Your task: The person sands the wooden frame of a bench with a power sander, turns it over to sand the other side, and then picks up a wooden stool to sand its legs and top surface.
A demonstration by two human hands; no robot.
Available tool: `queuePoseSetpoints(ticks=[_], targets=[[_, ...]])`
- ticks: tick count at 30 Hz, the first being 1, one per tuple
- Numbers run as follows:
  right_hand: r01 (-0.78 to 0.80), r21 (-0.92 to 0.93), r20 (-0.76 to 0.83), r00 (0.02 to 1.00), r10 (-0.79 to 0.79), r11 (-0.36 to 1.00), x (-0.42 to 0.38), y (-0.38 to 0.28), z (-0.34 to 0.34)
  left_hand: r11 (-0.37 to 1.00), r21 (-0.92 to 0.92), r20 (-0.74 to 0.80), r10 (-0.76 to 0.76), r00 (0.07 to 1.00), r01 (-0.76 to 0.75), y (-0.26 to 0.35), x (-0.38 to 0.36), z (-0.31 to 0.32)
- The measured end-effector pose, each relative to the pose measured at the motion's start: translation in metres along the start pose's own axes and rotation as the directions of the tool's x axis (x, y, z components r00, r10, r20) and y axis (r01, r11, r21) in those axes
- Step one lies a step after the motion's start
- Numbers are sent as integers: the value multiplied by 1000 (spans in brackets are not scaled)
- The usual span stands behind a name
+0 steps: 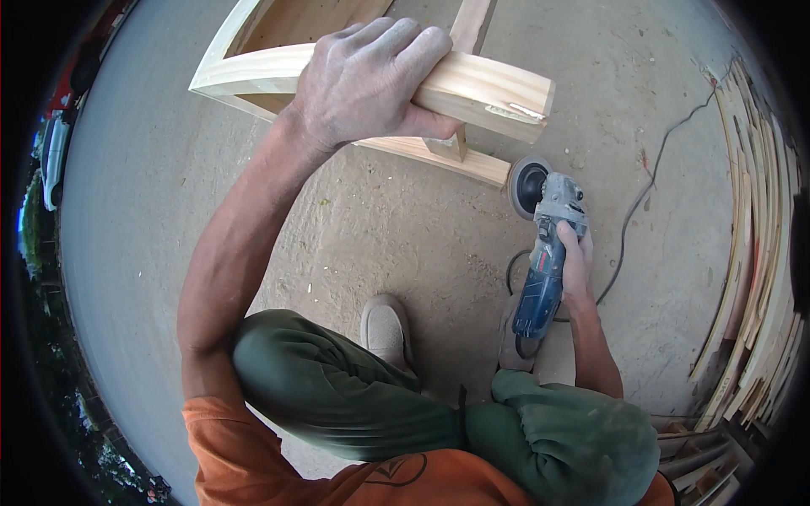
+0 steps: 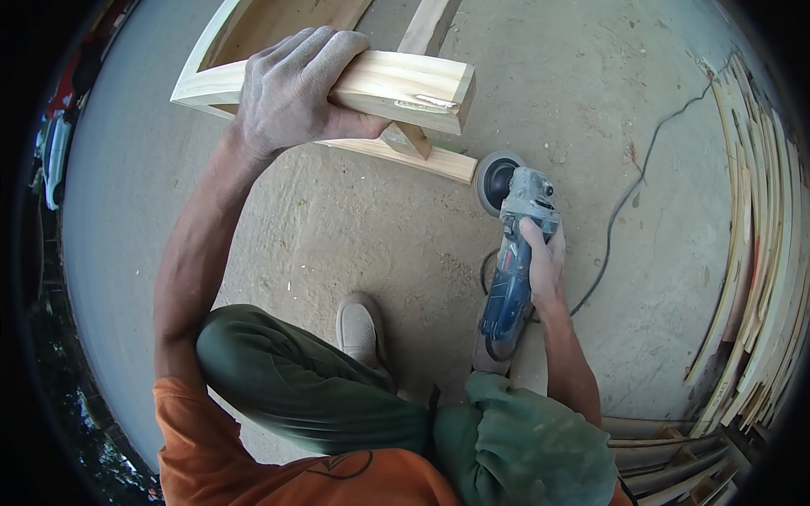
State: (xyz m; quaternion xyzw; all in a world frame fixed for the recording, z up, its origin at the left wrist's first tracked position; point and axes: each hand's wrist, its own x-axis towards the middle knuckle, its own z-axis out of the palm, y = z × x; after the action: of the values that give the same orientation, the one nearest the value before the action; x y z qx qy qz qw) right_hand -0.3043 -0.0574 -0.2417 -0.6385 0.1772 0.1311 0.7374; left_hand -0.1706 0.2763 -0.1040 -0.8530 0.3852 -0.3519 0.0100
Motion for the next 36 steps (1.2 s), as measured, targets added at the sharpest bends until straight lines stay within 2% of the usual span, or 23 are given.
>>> queuePoseSetpoints(ticks=[3, 4, 5, 7, 9, 11, 13, 14, 15, 17, 18, 24, 27, 31, 33, 34, 36], targets=[[14, 69, -22, 1000, -12, 997, -6, -1, -3, 1000, -2, 25, -22, 999, 22, 1, 1, -1], [-1, 91, 58, 998, -4, 996, -5, 0, -8, 1000, -9, 35, -25, 999, 26, 1, 0, -2], [-4, 93, 54, 999, -1, 996, -5, 1, -5, 1000, -13, 5, 11, 1000, -11, -2, 1, -2], [26, 19, 54, 998, -27, 999, -4, -2, 7, 999, -15, -36, 40, 999, -41, -3, 3, 1], [18, 23, 80, 997, -20, 1000, 0, -2, 9, 999, 0, -50, 53, 997, -53, -3, 2, 0], [49, -45, 39, 998, -48, 998, 1, 9, 1, 999, -3, -14, 42, 999, -42, 2, 0, 3], [40, -20, 30, 999, -39, 999, -1, 7, -2, 999, 11, 40, -36, 999, 35, 9, 0, 3], [27, 8, 12, 1000, -27, 1000, -3, 6, -3, 999, 11, -2, 46, 999, -46, 2, 0, 4], [25, 10, 12, 1000, -25, 1000, -5, 3, 0, 999, 10, 0, 47, 999, -47, 3, 5, -6], [41, 48, 18, 999, -42, 998, -10, -5, 6, 983, -122, 178, -115, 977, 137, 8, 18, -31], [43, 44, 15, 999, -44, 998, -8, -4, 5, 983, -138, 131, -101, 986, 119, 7, 18, -31], [13, -48, 18, 1000, -12, 999, 0, 2, -5, 987, -121, 151, -86, 985, 104, 5, 15, -30], [61, 58, 2, 998, -62, 996, -4, 3, -7, 984, -133, 171, -99, 980, 122, 5, 15, -28], [53, -46, 41, 998, -51, 998, 1, 1, 6, 970, -170, 213, -137, 968, 175, 8, 15, -30], [24, -59, -20, 999, -26, 998, -2, 3, 7, 981, -166, 165, -69, 984, 96, 6, 11, -25], [39, -64, -20, 999, -40, 997, -3, -1, 6, 966, -231, 177, -74, 981, 114, 5, 10, -26], [23, -48, -33, 999, -25, 999, -11, -5, 2, 972, -200, 185, -86, 979, 123, 6, 9, -26]])
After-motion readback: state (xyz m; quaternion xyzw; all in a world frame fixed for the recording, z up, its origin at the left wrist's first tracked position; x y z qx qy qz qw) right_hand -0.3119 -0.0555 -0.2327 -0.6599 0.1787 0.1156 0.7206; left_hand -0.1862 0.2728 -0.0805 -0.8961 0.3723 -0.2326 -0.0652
